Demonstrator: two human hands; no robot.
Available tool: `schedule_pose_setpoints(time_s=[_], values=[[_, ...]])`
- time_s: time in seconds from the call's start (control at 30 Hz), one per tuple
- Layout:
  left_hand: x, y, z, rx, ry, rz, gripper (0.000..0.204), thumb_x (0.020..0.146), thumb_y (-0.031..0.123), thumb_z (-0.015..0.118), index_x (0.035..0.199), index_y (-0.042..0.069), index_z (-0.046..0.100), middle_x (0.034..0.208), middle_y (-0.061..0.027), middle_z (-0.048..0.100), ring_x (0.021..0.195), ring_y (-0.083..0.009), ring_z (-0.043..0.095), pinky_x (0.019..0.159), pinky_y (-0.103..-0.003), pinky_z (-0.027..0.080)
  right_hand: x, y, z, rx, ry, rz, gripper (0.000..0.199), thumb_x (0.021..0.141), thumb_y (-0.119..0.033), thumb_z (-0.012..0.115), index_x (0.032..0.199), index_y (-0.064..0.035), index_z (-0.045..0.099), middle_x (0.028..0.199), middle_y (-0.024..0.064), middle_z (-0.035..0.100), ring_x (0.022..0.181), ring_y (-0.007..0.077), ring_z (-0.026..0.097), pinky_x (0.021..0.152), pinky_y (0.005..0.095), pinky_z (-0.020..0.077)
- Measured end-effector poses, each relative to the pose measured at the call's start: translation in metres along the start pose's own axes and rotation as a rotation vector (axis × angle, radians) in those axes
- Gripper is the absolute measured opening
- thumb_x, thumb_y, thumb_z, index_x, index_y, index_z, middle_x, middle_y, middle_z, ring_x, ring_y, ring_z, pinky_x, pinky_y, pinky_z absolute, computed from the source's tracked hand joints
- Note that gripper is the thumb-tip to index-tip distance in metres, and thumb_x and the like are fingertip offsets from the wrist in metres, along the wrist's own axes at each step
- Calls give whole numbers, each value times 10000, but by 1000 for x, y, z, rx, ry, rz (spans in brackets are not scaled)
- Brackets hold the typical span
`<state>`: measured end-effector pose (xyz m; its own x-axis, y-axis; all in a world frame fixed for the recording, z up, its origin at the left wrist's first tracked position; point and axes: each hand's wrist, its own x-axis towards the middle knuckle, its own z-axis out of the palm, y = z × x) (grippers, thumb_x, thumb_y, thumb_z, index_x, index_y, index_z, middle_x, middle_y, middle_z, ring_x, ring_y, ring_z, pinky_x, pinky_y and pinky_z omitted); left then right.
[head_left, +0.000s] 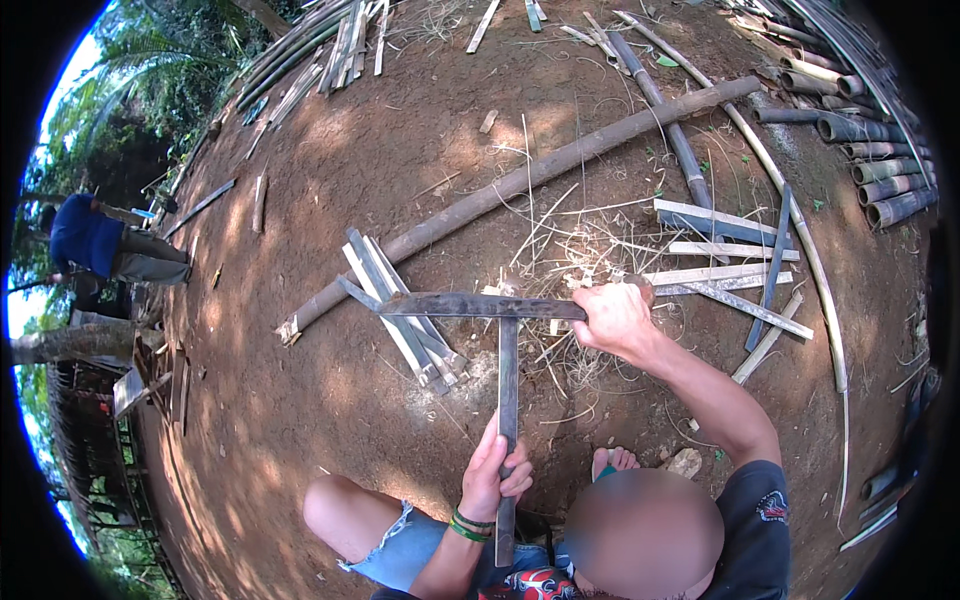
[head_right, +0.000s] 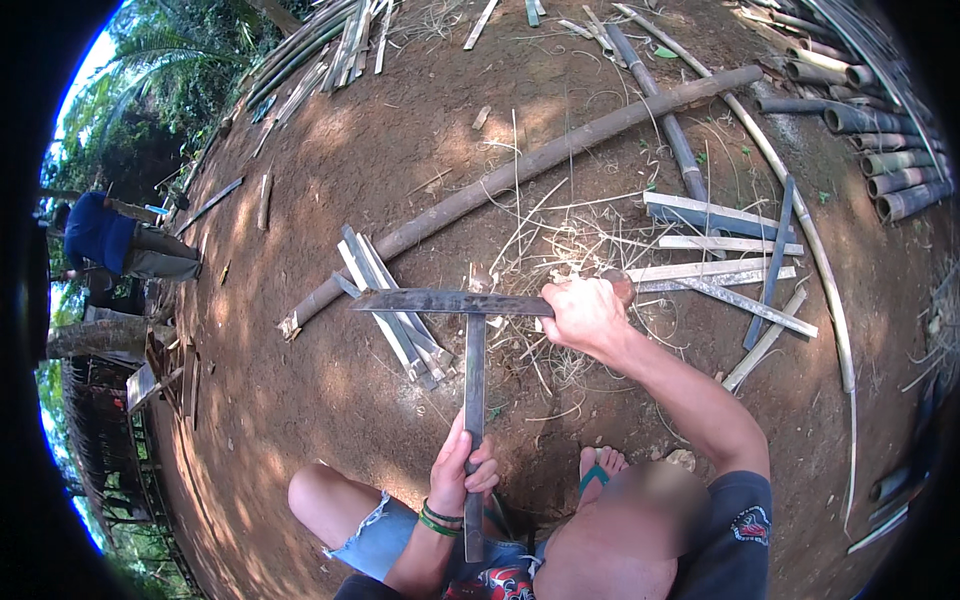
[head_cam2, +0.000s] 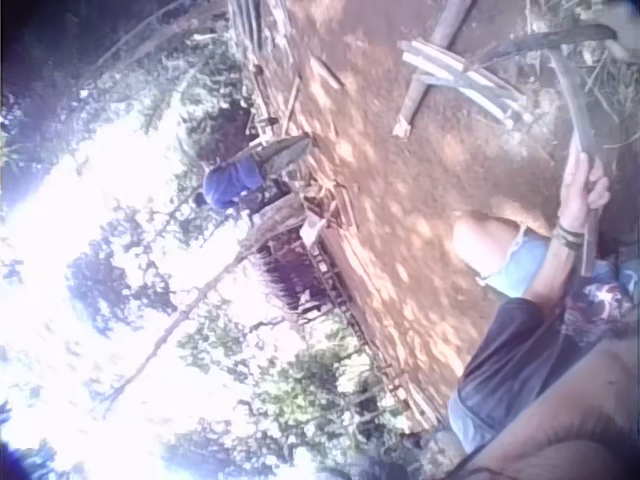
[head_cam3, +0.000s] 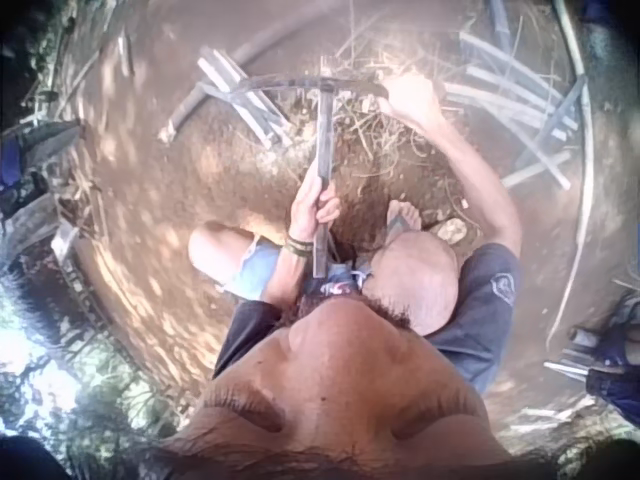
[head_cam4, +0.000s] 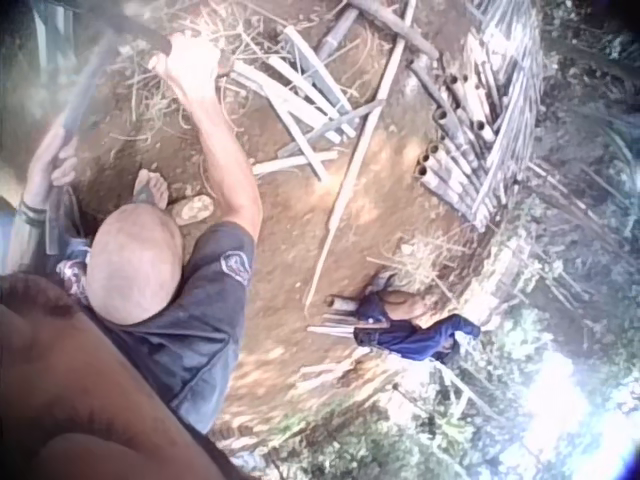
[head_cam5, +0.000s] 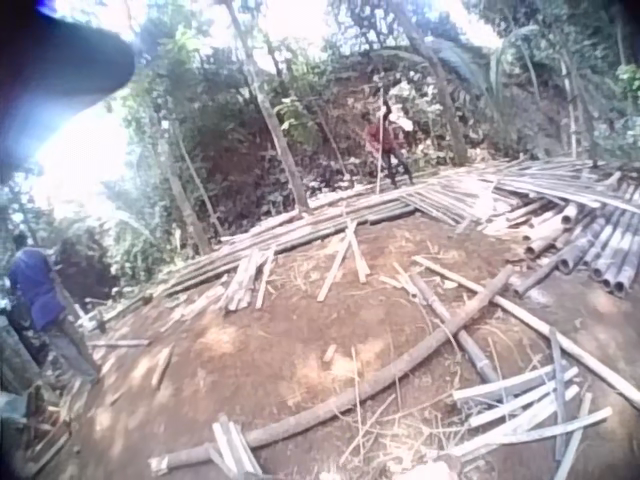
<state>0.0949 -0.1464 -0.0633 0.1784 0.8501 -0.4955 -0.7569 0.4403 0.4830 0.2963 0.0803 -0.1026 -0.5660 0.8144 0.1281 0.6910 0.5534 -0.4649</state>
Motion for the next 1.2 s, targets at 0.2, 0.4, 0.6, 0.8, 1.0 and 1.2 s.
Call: schedule_pose_setpoints(time_s=[0.2,0.4,0.6,0.8,1.0,1.2], values=[[-7,3,2,-163,-45,-46,524,1095,267,402,1581,284,206,798,10,378,490,-36,319,435,-178,298,4,30,12,-15,-55,10,176,749,-225,695,841,-79,658,708,116,674,653,330,689,638,462,567],[-11,-1,7,-194,-54,-15,537,1089,251,429,1576,313,211,802,12,371,500,-37,323,436,-178,295,-23,-3,30,99,42,-266,214,730,-208,713,851,-37,667,657,149,665,591,327,677,594,456,578],[-38,-2,6,-60,-110,-43,520,1084,288,440,1557,347,233,771,15,344,483,-49,313,438,-189,277,1,22,5,93,151,268,198,834,-233,632,822,-40,671,596,164,630,558,352,652,579,474,536],[-32,9,6,14,-124,-66,536,1087,300,428,1569,354,201,751,18,336,478,-46,300,433,-193,267,-7,19,4,312,293,361,175,789,-194,630,747,-24,641,602,170,616,554,374,617,572,473,492],[-22,8,16,121,-30,-83,573,1084,272,440,1588,323,171,746,20,331,493,-50,288,437,-193,259,-10,6,-23,150,286,-61,86,742,-167,652,765,-87,673,620,137,639,576,331,648,570,440,516],[-8,12,12,199,-7,-35,587,1086,226,435,1602,277,159,738,28,319,495,-49,281,432,-189,248,7,6,-18,-31,-117,135,158,726,-221,641,811,-103,702,637,148,654,640,329,688,645,464,555]])
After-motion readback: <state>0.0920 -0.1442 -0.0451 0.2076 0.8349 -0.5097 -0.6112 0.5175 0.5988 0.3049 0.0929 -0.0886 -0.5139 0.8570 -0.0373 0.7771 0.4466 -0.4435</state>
